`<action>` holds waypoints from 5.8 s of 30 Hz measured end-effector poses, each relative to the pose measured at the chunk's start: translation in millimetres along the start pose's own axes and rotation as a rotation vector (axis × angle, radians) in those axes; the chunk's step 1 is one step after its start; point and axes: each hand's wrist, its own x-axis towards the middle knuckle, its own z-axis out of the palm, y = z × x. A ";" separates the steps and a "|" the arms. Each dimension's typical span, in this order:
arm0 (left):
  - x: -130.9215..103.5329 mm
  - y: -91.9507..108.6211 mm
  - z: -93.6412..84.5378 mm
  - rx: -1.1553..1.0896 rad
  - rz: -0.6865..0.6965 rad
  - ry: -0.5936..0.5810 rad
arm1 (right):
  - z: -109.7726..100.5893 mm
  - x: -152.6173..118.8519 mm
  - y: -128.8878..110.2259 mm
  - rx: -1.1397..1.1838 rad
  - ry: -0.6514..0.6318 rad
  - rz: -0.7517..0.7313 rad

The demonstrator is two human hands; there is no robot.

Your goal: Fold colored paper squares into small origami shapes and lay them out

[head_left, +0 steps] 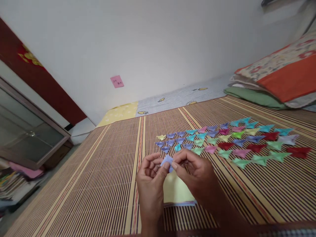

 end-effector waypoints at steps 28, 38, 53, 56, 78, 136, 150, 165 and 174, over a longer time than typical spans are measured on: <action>-6.0 1.5 2.5 0.265 0.280 -0.108 | -7.5 -0.4 -4.7 0.122 -0.065 0.285; -6.0 2.5 0.1 0.260 0.236 -0.140 | -13.7 2.2 -3.2 0.176 -0.116 0.323; -6.2 -2.0 -0.4 0.111 0.089 -0.155 | -10.3 1.6 -5.0 0.132 -0.109 0.275; -5.9 -2.4 0.3 0.088 0.080 -0.155 | -7.3 0.4 -7.7 0.067 -0.074 0.239; -9.9 0.0 5.7 0.082 -0.008 -0.133 | -14.4 0.5 -9.8 -0.105 -0.099 0.184; -9.1 10.9 -2.4 0.275 0.238 -0.335 | -13.9 7.1 8.9 0.323 0.015 0.188; 0.8 2.7 -8.0 0.129 0.368 -0.186 | -16.7 3.1 4.0 0.388 -0.100 0.227; 0.7 2.2 -12.1 0.124 0.350 -0.169 | -13.9 3.2 0.4 -0.026 -0.107 -0.214; 0.1 -0.9 -7.4 0.096 0.329 -0.072 | -5.2 1.1 2.8 0.091 -0.070 -0.079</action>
